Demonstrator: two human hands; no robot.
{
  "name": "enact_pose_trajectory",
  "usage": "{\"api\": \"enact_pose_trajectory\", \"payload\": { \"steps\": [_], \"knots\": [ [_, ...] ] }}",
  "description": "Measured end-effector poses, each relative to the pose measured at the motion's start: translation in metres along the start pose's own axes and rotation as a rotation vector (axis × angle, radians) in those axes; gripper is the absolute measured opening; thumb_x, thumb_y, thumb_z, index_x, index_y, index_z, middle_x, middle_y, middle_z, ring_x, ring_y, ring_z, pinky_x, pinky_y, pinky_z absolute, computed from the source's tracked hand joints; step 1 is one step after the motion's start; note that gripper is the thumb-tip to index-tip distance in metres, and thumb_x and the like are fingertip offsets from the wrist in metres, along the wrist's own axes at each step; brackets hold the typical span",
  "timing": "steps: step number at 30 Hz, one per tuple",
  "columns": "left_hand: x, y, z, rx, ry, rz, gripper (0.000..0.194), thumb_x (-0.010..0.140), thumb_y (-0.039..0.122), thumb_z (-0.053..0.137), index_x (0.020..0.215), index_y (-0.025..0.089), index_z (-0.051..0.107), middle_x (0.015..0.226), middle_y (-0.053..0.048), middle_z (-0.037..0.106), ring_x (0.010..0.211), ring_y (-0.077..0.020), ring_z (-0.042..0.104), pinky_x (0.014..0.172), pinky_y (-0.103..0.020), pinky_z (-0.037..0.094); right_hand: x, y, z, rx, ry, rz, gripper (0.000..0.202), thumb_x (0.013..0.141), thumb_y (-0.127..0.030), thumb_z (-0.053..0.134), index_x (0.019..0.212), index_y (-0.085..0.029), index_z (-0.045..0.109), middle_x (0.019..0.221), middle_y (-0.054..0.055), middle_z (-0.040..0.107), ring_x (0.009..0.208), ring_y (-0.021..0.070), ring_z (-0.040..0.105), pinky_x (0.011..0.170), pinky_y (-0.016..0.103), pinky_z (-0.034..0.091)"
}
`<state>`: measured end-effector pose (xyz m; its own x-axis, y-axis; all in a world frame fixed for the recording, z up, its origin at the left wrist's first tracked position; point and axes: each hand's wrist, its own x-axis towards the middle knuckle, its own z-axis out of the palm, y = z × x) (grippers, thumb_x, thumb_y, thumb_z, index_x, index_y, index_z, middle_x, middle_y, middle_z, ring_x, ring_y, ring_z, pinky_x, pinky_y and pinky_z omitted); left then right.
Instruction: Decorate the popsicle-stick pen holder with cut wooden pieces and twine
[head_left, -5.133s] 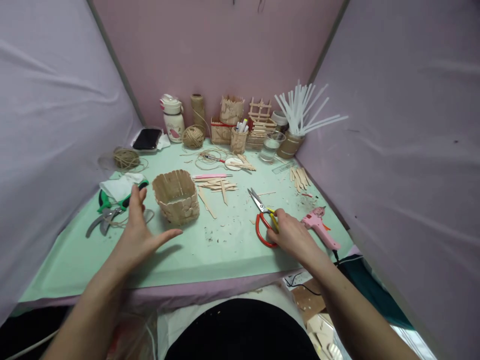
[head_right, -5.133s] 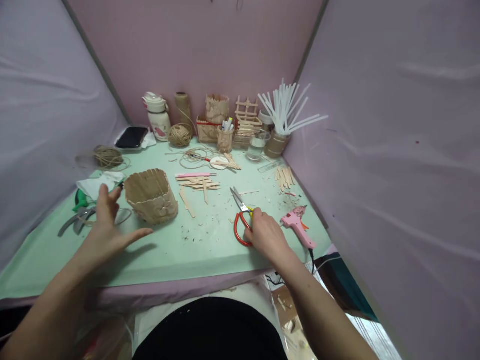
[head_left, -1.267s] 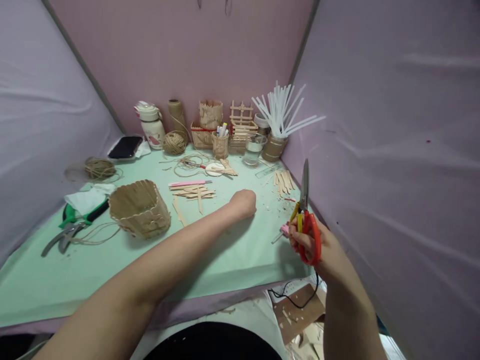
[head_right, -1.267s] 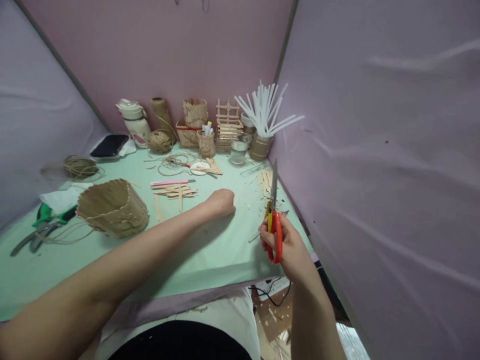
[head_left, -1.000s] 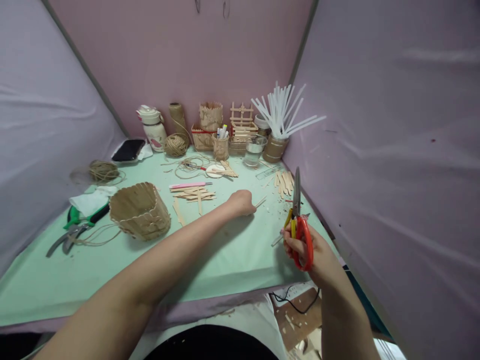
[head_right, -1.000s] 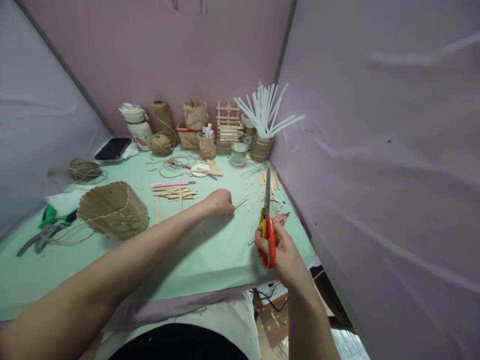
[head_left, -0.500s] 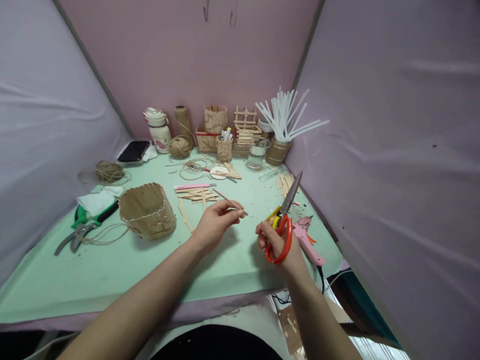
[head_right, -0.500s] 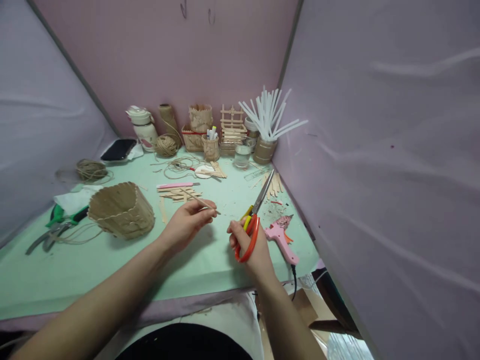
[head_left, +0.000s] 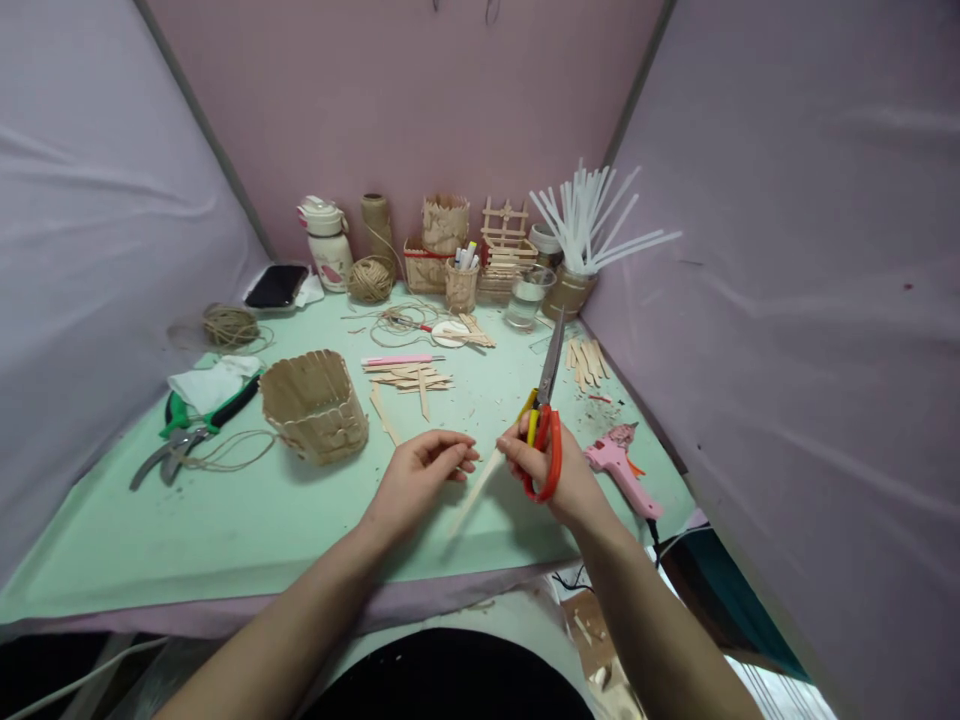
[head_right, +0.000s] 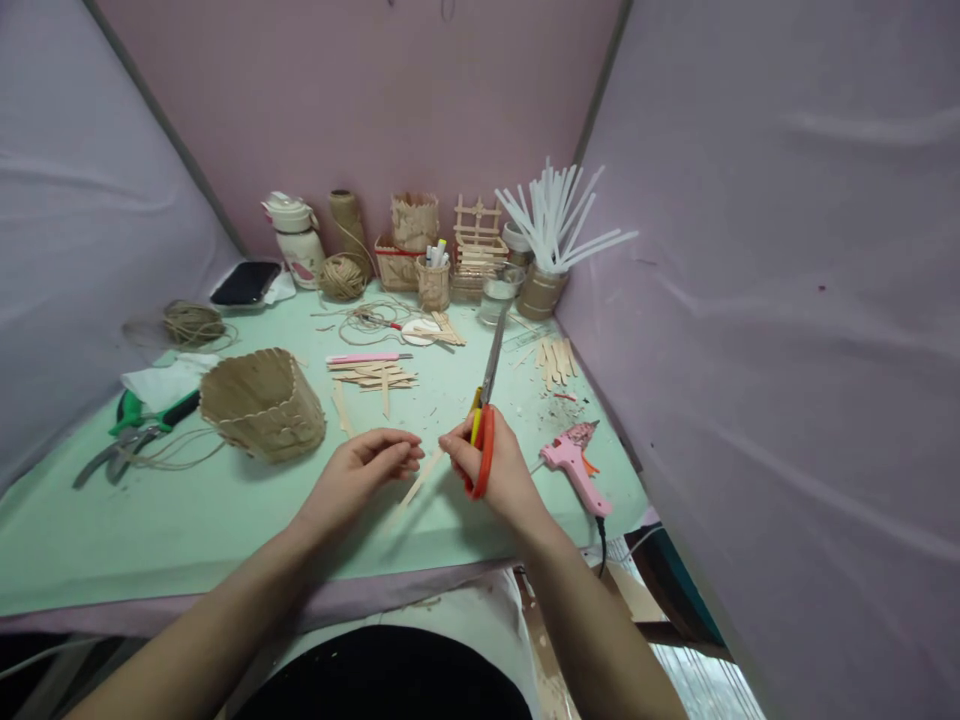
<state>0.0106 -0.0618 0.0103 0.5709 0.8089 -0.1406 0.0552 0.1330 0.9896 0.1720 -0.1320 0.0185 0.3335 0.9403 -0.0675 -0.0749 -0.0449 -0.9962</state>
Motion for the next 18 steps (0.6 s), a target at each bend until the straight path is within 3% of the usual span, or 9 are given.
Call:
{"api": "enact_pose_trajectory", "payload": {
  "steps": [2, 4, 8, 13, 15, 18],
  "knots": [
    [-0.001, 0.003, 0.002, -0.009, -0.089, -0.137, 0.028, 0.078, 0.041, 0.066, 0.087, 0.015, 0.072, 0.082, -0.007, 0.071, 0.068, -0.0139, 0.06, 0.065, -0.026, 0.047, 0.0, -0.002, -0.001, -0.072, 0.022, 0.002, 0.035, 0.073, -0.04, 0.074, 0.081, -0.023, 0.045, 0.061, -0.006, 0.055, 0.046, 0.0102, 0.046, 0.041, 0.022, 0.035],
    [-0.001, 0.006, 0.006, 0.016, -0.146, -0.156, 0.027, 0.073, 0.039, 0.071, 0.082, 0.014, 0.073, 0.075, -0.004, 0.069, 0.062, -0.0111, 0.054, 0.06, -0.024, 0.042, -0.001, -0.002, 0.001, -0.104, 0.03, -0.001, 0.037, 0.074, -0.043, 0.074, 0.082, -0.023, 0.044, 0.063, -0.006, 0.055, 0.046, 0.0097, 0.045, 0.041, 0.022, 0.034],
    [0.001, 0.008, 0.012, -0.036, -0.097, -0.164, 0.025, 0.068, 0.038, 0.074, 0.075, 0.014, 0.071, 0.069, -0.002, 0.065, 0.057, -0.0088, 0.047, 0.056, -0.023, 0.037, -0.008, 0.0, -0.002, -0.151, 0.041, 0.015, 0.039, 0.08, -0.055, 0.064, 0.085, -0.023, 0.042, 0.064, -0.006, 0.05, 0.048, 0.0095, 0.041, 0.044, 0.023, 0.034],
    [0.001, 0.01, 0.01, -0.143, 0.038, -0.16, 0.03, 0.062, 0.04, 0.078, 0.077, 0.015, 0.07, 0.075, -0.003, 0.066, 0.063, -0.0105, 0.052, 0.058, -0.023, 0.042, -0.043, -0.004, -0.02, -0.293, -0.207, -0.005, 0.048, 0.087, -0.069, 0.042, 0.098, -0.022, 0.044, 0.08, -0.001, 0.047, 0.06, 0.0115, 0.04, 0.057, 0.027, 0.039],
    [0.001, 0.011, 0.01, -0.162, 0.056, -0.143, 0.031, 0.062, 0.04, 0.079, 0.078, 0.015, 0.07, 0.075, -0.002, 0.065, 0.065, -0.0107, 0.053, 0.059, -0.022, 0.043, -0.061, -0.009, -0.024, -0.363, -0.317, 0.076, 0.053, 0.086, -0.072, 0.039, 0.101, -0.022, 0.044, 0.079, -0.001, 0.045, 0.063, 0.013, 0.04, 0.059, 0.028, 0.038],
    [0.0, 0.013, 0.013, -0.171, 0.048, -0.12, 0.029, 0.063, 0.039, 0.078, 0.078, 0.015, 0.069, 0.071, 0.0, 0.062, 0.062, -0.0097, 0.052, 0.057, -0.022, 0.043, -0.079, -0.017, -0.022, -0.447, -0.377, 0.19, 0.056, 0.082, -0.077, 0.04, 0.093, -0.022, 0.043, 0.075, -0.001, 0.044, 0.065, 0.0147, 0.041, 0.059, 0.028, 0.037]
  ]
}}
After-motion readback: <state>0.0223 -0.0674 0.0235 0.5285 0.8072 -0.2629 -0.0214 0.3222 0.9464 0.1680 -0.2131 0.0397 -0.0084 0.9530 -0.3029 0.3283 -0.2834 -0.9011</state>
